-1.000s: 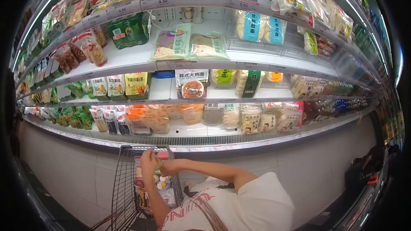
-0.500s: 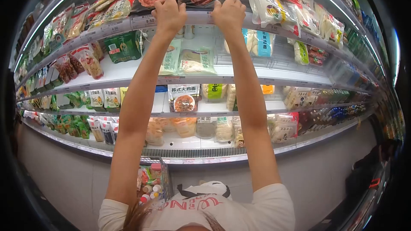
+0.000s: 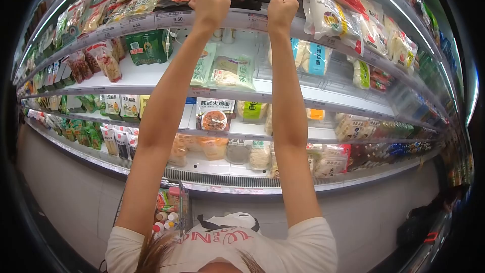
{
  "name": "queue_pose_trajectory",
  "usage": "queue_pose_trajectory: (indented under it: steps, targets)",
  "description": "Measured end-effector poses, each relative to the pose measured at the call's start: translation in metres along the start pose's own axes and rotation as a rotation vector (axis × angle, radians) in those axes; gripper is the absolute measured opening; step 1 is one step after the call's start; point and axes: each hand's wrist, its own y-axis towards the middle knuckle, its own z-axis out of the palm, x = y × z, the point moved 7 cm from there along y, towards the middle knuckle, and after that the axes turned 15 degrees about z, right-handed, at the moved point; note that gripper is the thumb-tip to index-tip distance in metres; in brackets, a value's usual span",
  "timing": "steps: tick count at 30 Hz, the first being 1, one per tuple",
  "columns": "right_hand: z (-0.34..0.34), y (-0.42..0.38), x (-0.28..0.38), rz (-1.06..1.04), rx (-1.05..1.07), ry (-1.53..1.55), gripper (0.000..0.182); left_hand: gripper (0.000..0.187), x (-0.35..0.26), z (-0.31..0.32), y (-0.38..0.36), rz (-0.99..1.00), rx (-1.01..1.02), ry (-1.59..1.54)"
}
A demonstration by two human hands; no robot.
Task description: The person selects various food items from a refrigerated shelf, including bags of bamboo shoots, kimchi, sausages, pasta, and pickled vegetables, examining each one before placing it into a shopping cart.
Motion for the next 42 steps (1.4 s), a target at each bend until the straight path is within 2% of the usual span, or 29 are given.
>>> queue_pose_trajectory:
  steps: [1,2,4,5,7,9,11,13,14,16,19,22,29,33,34,35,37,39,40,41,42]
  targets:
    - [0.000,-0.001,0.004,-0.006,0.049,0.163,0.026,0.053,-0.003,-0.005,0.005,-0.060,-0.024,-0.099]
    - [-0.006,-0.007,0.003,0.017,0.034,0.202,0.025,0.049,-0.016,-0.016,0.004,0.011,-0.223,-0.451]
    - [-0.012,-0.044,0.009,0.164,0.148,0.413,0.026,0.052,-0.036,-0.040,-0.021,-0.174,-0.133,-0.582]
    - [-0.019,-0.071,0.012,0.190,0.163,0.406,0.026,0.054,-0.044,-0.053,-0.041,-0.272,-0.093,-0.643]
    - [-0.029,-0.134,0.011,0.265,0.168,0.447,0.029,0.049,-0.041,-0.079,-0.094,-0.402,-0.046,-0.586]
    - [-0.040,-0.208,-0.011,0.453,0.160,0.390,0.032,0.043,-0.041,-0.104,-0.160,-0.540,0.046,-0.789]
    - [-0.038,-0.275,-0.022,0.454,0.351,0.357,0.035,0.039,-0.039,-0.145,-0.231,-0.647,-0.024,-0.713]
    - [-0.036,-0.332,-0.051,0.656,0.463,0.326,0.035,0.040,-0.041,-0.186,-0.290,-0.884,-0.103,-0.741]
    - [-0.032,-0.355,-0.058,0.743,0.556,0.306,0.035,0.042,-0.047,-0.209,-0.309,-0.993,-0.090,-0.643]
    - [-0.025,-0.397,-0.069,0.909,0.743,0.285,0.034,0.044,-0.056,-0.244,-0.351,-1.080,-0.225,-0.625]
    - [-0.014,-0.435,-0.083,1.009,0.952,0.287,0.034,0.047,-0.071,-0.282,-0.384,-1.129,-0.390,-0.607]
    - [0.001,-0.462,-0.079,1.132,1.056,0.292,0.032,0.048,-0.087,-0.309,-0.408,-1.170,-0.542,-0.564]
    - [0.033,-0.506,-0.085,1.257,1.328,0.202,0.033,0.049,-0.115,-0.343,-0.433,-1.188,-0.739,-0.353]
    - [0.055,-0.556,-0.084,1.123,1.618,-0.001,0.039,0.049,-0.123,-0.370,-0.464,-1.236,-0.691,-0.290]
    - [0.058,-0.572,-0.088,1.188,1.708,0.023,0.043,0.051,-0.126,-0.374,-0.469,-1.265,-0.667,-0.218]
    - [0.062,-0.598,-0.092,1.231,1.728,0.119,0.043,0.053,-0.134,-0.388,-0.485,-1.280,-0.718,-0.184]
    - [0.057,-0.649,-0.104,1.453,1.734,0.091,0.044,0.051,-0.145,-0.411,-0.502,-1.241,-0.877,-0.164]
    - [0.047,-0.689,-0.107,1.627,1.507,0.057,0.039,0.050,-0.153,-0.432,-0.550,-1.241,-1.127,-0.226]
    - [0.042,-0.712,-0.098,1.762,1.488,0.060,0.039,0.050,-0.157,-0.443,-0.574,-1.238,-1.249,-0.261]
    - [0.041,-0.740,-0.096,1.801,1.444,0.190,0.039,0.049,-0.159,-0.453,-0.587,-1.254,-1.299,-0.204]
    - [0.038,-0.769,-0.092,1.871,1.489,0.245,0.037,0.049,-0.162,-0.463,-0.599,-1.268,-1.348,-0.146]
